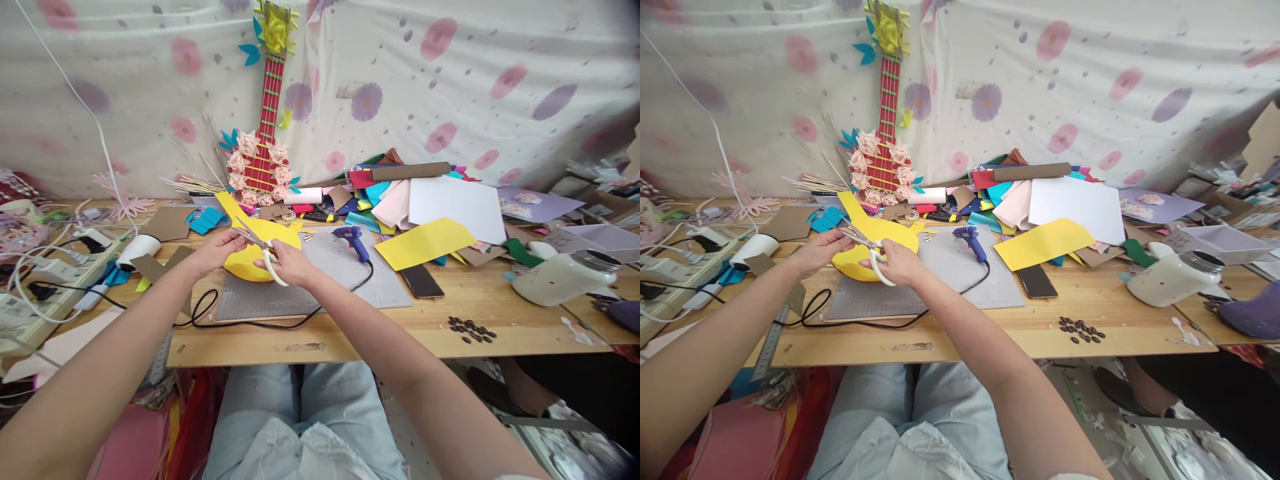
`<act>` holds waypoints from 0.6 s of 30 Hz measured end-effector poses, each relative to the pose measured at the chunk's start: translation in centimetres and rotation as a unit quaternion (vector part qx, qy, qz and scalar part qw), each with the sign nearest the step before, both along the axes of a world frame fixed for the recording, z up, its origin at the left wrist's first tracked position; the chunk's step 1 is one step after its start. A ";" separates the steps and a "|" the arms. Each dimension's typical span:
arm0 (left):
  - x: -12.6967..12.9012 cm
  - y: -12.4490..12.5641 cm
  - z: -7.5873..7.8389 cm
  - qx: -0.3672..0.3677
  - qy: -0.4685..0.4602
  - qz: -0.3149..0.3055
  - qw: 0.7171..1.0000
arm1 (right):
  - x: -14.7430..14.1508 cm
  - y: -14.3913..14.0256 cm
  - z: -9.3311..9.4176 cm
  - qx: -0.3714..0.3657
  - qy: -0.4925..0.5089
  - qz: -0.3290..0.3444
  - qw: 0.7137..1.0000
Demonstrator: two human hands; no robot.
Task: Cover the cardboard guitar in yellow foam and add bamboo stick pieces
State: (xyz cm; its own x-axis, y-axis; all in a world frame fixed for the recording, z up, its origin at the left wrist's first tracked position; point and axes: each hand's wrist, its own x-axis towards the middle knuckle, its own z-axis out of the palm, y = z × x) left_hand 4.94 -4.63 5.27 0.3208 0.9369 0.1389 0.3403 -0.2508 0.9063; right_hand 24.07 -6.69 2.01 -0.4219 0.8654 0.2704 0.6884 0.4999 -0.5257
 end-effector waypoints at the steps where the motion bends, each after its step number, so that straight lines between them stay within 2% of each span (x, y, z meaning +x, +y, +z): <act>1: 0.0 0.0 0.0 0.002 0.005 -0.003 1.000 | 0.0 0.0 0.0 0.000 0.000 0.000 1.000; 8: -0.2 0.5 -0.3 0.014 0.028 -0.002 1.000 | 0.1 -0.2 -0.1 -0.019 -0.012 0.001 1.000; 18: 0.2 0.1 0.3 0.003 0.019 -0.005 1.000 | -0.5 -0.5 -0.2 0.003 -0.040 -0.058 0.998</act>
